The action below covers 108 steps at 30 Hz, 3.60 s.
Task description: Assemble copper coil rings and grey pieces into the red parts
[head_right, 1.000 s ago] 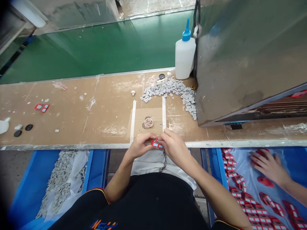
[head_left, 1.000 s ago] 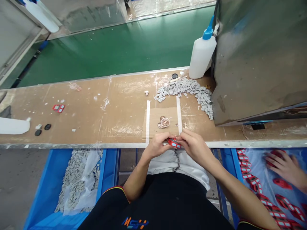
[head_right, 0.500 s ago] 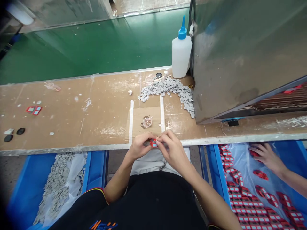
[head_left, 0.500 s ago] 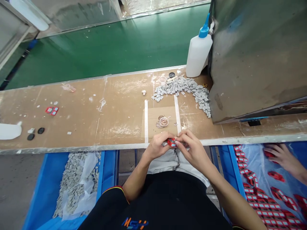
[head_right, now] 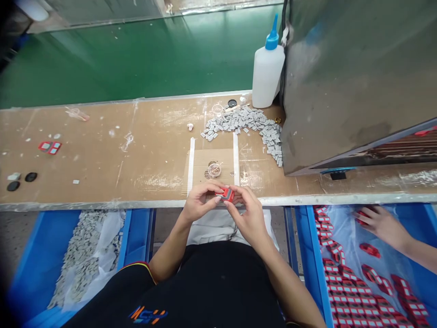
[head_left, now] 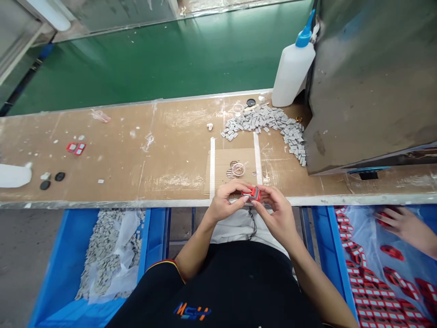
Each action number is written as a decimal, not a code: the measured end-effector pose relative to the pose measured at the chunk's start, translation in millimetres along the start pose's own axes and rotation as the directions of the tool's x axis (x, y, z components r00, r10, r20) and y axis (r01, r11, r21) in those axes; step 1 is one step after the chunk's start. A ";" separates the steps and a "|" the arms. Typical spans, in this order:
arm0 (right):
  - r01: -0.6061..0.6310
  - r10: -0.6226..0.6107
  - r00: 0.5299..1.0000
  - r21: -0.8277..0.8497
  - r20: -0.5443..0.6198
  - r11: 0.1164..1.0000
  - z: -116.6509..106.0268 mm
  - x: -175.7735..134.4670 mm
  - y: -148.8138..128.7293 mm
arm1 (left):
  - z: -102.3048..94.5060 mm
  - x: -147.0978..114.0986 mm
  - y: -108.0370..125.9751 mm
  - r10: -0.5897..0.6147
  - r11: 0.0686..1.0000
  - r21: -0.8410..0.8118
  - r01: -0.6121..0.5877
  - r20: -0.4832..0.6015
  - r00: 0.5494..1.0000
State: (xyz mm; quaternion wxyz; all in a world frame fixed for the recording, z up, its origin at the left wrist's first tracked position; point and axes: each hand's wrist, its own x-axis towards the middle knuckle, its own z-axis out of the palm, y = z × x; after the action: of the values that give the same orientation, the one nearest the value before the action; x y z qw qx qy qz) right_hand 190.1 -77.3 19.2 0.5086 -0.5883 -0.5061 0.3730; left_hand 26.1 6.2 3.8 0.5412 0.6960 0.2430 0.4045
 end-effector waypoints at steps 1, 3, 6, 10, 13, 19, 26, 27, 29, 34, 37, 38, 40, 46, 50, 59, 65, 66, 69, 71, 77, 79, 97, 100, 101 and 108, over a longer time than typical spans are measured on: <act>0.023 -0.023 1.000 -0.037 0.004 0.999 -0.2 0.1 -0.7 | 0.1 -1.2 -0.9 -0.017 1.000 -0.019 0.017 -0.008 1.000; 0.079 -0.078 0.997 -0.109 0.017 0.991 -0.9 0.1 -2.6 | -0.3 -2.9 -3.0 -0.033 0.998 -0.048 0.032 -0.014 0.999; 0.171 -0.163 0.985 -0.199 0.054 0.965 -3.4 -0.2 -6.3 | -2.1 -3.2 -5.0 -0.017 0.998 -0.067 0.017 -0.005 1.000; 0.235 -0.219 0.972 -0.270 0.089 0.934 -6.5 0.2 -9.8 | -3.9 -2.4 -4.9 0.006 0.999 -0.041 -0.006 0.017 1.000; 0.227 -0.214 0.974 -0.246 0.080 0.942 -5.8 0.5 -7.6 | -3.5 -2.7 -4.4 0.003 1.000 -0.025 -0.002 0.008 1.000; 0.017 -0.016 1.000 0.100 -0.015 0.995 6.6 -5.2 5.0 | -0.9 -4.1 -3.6 -0.072 0.993 -0.092 0.075 0.036 0.997; 0.161 -0.188 0.977 -0.218 -0.106 0.963 4.1 -6.8 -3.6 | -1.0 -5.1 -5.4 -0.093 0.989 0.117 0.086 0.060 0.994; 0.191 -0.213 0.975 -0.253 -0.063 0.948 0.9 -4.6 -6.5 | -1.0 -4.7 -5.4 -0.080 0.989 0.127 0.070 0.075 0.994; 0.219 -0.216 0.976 -0.261 0.041 0.940 -5.5 0.8 -11.5 | -1.1 -3.9 -5.5 -0.054 0.990 0.134 0.040 0.105 0.993; 0.218 -0.178 0.970 -0.271 0.166 0.938 -15.0 10.9 -15.6 | -2.8 -2.8 -5.8 -0.011 0.977 0.213 -0.021 0.148 0.989; 0.210 -0.161 0.968 -0.269 0.195 0.940 -16.4 11.8 -11.9 | -4.3 -2.3 -6.2 0.010 0.965 0.256 -0.056 0.177 0.984; 0.202 -0.151 0.968 -0.264 0.201 0.943 -16.4 11.8 -10.2 | -4.6 -2.2 -6.5 0.030 0.960 0.269 -0.081 0.187 0.982; 0.182 -0.131 0.970 -0.247 0.207 0.952 -15.7 11.9 -7.0 | -4.5 -2.4 -7.3 0.085 0.943 0.298 -0.145 0.205 0.975; 0.154 -0.108 0.977 -0.256 0.185 0.954 -13.2 11.0 -4.4 | -1.4 -4.5 -7.1 0.169 0.897 0.370 -0.240 0.213 0.962; 0.166 -0.118 0.971 -0.232 0.207 0.958 -21.5 6.5 -9.4 | -0.9 -4.1 -4.6 0.185 0.916 0.315 -0.247 0.216 0.959; 0.341 -0.216 0.925 -0.430 0.314 0.836 -28.0 4.8 -10.3 | -1.8 -1.3 -4.0 0.145 0.947 0.252 -0.201 0.225 0.963; 0.310 -0.211 0.946 -0.501 0.246 0.808 -14.3 5.1 -5.2 | -4.1 -0.4 -4.0 0.105 0.946 0.270 -0.178 0.265 0.958; 0.305 -0.203 0.947 -0.493 0.250 0.815 -14.3 5.8 -6.0 | -4.4 -0.1 -4.2 0.099 0.946 0.274 -0.172 0.261 0.960; 0.279 -0.163 0.946 -0.450 0.280 0.848 -18.4 6.4 -11.7 | -5.3 -0.2 -4.2 0.057 0.953 0.276 -0.128 0.254 0.965; 0.254 -0.154 0.953 -0.410 0.261 0.876 -24.8 1.2 -17.9 | -5.9 -1.0 -3.1 0.016 0.968 0.236 -0.081 0.266 0.964; 0.078 -0.108 0.993 -0.384 -0.057 0.920 -73.9 -54.7 -25.5 | -5.7 1.5 3.1 -0.075 0.987 0.155 0.040 0.228 0.971; -0.004 -0.116 0.966 -0.462 -0.232 0.887 -104.2 -75.5 -17.3 | -5.5 3.9 5.0 -0.081 0.977 0.212 0.029 0.241 0.967; -0.565 -0.263 0.575 -0.608 -0.775 0.557 -332.7 49.1 30.5 | -1.3 5.7 8.2 -0.144 0.927 0.369 0.066 0.188 0.972; -0.357 -0.373 0.712 -0.764 -0.595 0.537 -322.2 70.6 13.4 | -0.6 5.8 8.3 -0.143 0.926 0.373 0.063 0.192 0.971; -0.251 -0.411 0.767 -0.819 -0.493 0.515 -318.7 82.3 7.7 | -0.8 5.6 8.4 -0.149 0.924 0.376 0.066 0.195 0.970; -0.139 -0.396 0.850 -0.872 -0.348 0.469 -310.8 201.1 -19.1 | -0.8 4.1 8.5 -0.143 0.925 0.376 0.058 0.203 0.969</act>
State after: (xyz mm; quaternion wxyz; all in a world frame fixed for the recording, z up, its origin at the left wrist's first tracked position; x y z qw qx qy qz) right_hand 524.4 49.5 116.7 0.2777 -0.7970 -0.5155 -0.1478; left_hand 26.9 7.3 13.2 0.4460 0.8127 0.2868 0.2415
